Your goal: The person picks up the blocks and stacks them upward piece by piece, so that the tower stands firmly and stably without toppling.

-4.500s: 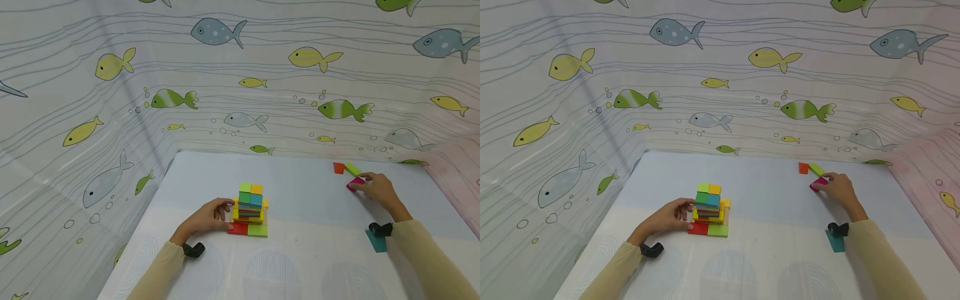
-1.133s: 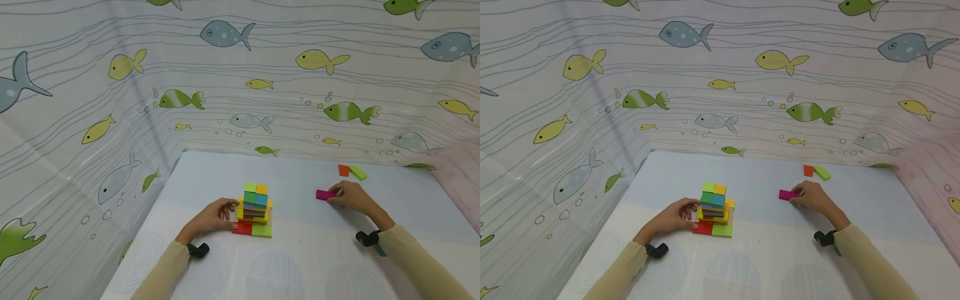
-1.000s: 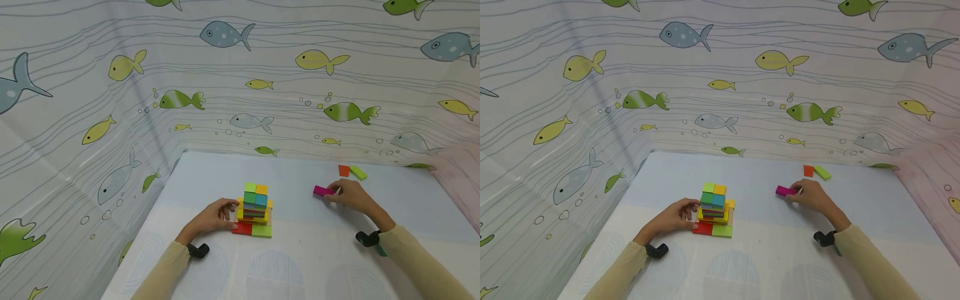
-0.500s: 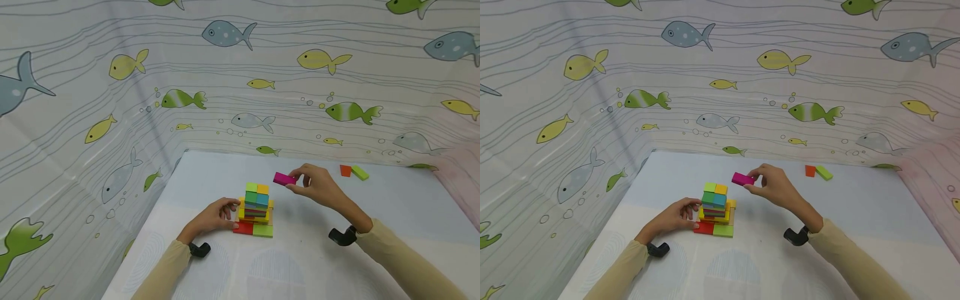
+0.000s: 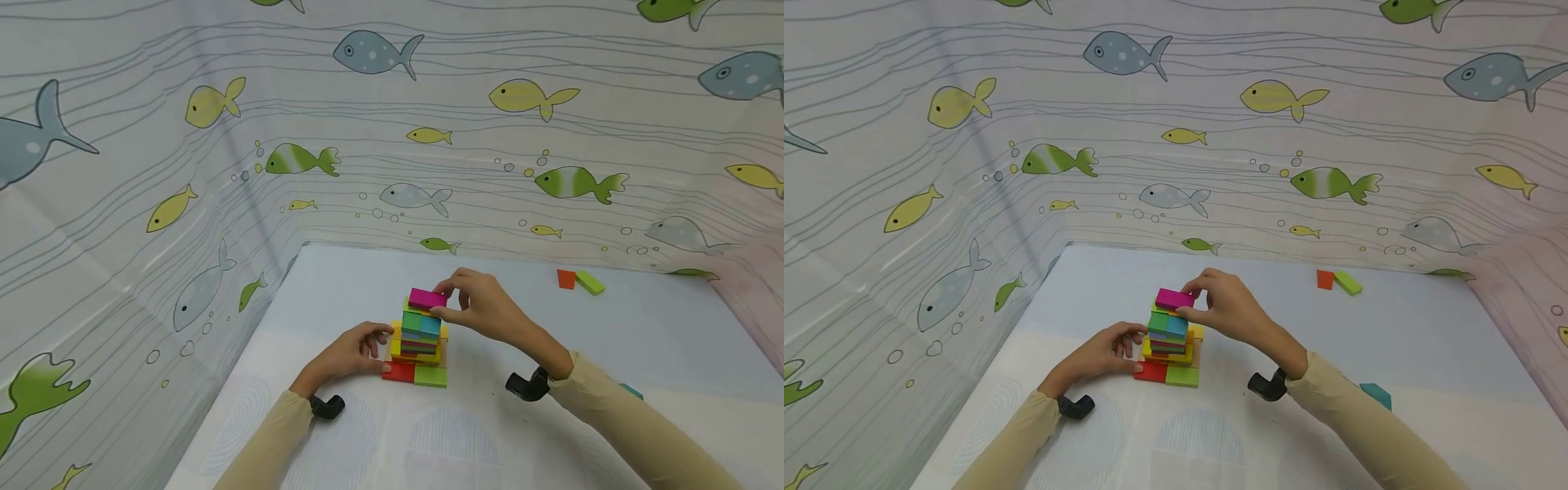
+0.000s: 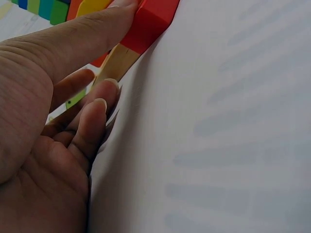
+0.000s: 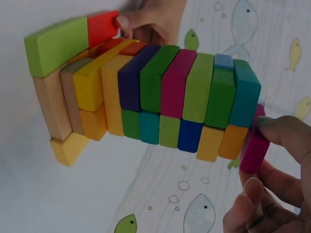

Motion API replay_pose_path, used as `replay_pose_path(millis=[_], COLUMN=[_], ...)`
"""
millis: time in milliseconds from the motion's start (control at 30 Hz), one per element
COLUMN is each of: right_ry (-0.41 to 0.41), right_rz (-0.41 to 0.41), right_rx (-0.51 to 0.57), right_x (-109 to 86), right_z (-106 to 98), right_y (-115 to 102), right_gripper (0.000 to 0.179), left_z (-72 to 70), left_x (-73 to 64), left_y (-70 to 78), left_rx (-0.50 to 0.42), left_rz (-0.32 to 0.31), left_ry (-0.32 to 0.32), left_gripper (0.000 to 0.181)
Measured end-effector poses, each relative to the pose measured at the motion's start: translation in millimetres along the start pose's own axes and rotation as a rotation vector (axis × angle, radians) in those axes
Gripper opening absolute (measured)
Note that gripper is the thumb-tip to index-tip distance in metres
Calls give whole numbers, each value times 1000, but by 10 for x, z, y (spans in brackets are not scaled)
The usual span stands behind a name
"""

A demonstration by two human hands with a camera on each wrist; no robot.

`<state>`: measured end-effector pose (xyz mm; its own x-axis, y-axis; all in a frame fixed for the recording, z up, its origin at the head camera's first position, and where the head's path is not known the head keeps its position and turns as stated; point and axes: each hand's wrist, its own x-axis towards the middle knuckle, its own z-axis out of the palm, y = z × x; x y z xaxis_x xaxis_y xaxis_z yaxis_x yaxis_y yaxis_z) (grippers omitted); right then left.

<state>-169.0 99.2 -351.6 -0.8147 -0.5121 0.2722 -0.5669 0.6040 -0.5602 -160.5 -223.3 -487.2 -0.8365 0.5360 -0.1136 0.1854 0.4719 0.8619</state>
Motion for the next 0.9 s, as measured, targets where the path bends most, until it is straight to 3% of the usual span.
replay_pose_path(millis=[400,533,700,900], right_ry=[-4,43,135,219], right_rz=[2,29,114,345], right_rx=[34,58,23,-44], right_x=[0,-36,-127,-401], right_z=[29,-43,-186,-402], right_y=[-11,119,676,1612], right_gripper=[37,36,29,25], left_z=[5,10,11,14], left_x=[25,29,20,7], left_y=[12,1,9,28], left_rx=[6,3,4,-18], left_rz=[-23,-13,-5,-7], left_ry=[10,7,7,10], left_gripper=[69,69,68,67])
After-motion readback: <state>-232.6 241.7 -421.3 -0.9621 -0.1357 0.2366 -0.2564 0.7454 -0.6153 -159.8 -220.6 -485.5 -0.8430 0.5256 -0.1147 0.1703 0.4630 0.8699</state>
